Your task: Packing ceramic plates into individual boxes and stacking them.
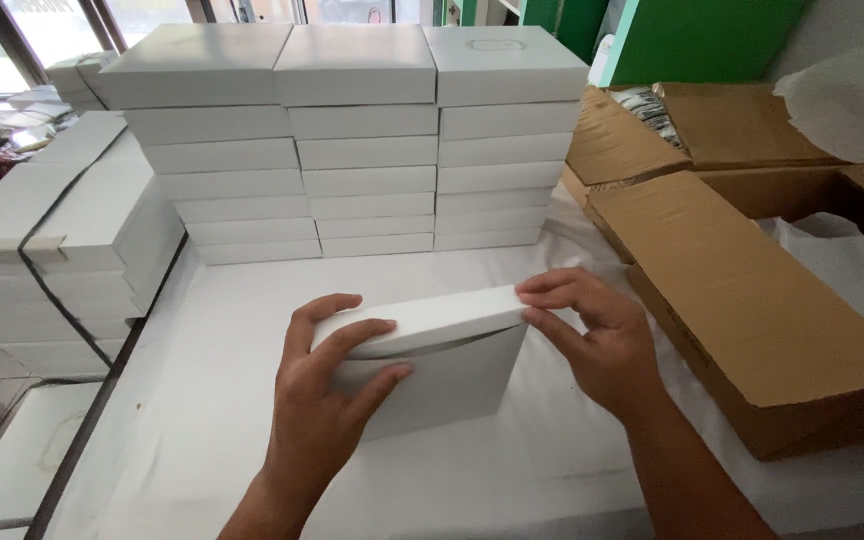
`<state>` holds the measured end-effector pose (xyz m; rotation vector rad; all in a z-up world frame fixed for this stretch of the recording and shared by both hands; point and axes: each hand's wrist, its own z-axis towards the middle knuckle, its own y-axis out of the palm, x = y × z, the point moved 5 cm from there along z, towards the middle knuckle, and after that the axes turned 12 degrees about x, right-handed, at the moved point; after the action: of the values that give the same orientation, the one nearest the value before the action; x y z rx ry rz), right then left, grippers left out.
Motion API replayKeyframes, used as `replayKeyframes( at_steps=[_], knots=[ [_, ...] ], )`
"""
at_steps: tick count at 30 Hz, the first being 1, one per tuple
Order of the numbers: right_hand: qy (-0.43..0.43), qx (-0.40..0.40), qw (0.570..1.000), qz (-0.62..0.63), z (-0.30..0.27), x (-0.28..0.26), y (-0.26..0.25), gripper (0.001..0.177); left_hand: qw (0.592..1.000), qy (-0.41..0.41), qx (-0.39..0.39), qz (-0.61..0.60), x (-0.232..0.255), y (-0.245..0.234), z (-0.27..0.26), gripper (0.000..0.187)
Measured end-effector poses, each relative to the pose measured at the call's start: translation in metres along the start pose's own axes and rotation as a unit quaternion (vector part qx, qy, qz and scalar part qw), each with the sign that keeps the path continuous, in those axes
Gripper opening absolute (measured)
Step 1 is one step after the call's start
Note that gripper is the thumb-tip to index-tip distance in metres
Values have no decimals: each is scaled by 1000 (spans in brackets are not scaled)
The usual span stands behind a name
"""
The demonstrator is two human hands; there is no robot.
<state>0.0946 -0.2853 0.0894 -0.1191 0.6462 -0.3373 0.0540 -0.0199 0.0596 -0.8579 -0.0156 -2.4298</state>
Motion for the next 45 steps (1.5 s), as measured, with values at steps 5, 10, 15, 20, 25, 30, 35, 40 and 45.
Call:
replayKeyframes(
  at_steps=[5,10,15,20,25,30,35,40,45],
  knots=[
    [37,22,999,6,-11,1,1,7,998,-57,16,-11,-6,2,0,22],
    [-45,-14,997,-60,-14,1,2,34,999,-35,19,-30,-10,0,1,22],
    [-73,-10,995,-65,-14,-2,7,26,999,-29,9,-41,-14,0,3,25],
    [6,-13,1000,16,-16,10,10,24,998,-53,0,-38,-14,0,3,25],
    [-30,-5,998,60,-19,15,12,23,999,-32,5,-38,-12,0,3,25],
    [13,-29,991,129,-17,13,7,17,996,-70,1,-46,-8,-1,2,13],
    [81,31,991,99,-14,14,4,3,998,-51,-16,27,5,-6,16,13],
    [154,51,985,61,-12,4,6,5,984,4,-62,165,24,1,34,15],
    [206,55,977,29,-15,2,9,7,949,15,-273,154,30,27,60,34]
  ],
)
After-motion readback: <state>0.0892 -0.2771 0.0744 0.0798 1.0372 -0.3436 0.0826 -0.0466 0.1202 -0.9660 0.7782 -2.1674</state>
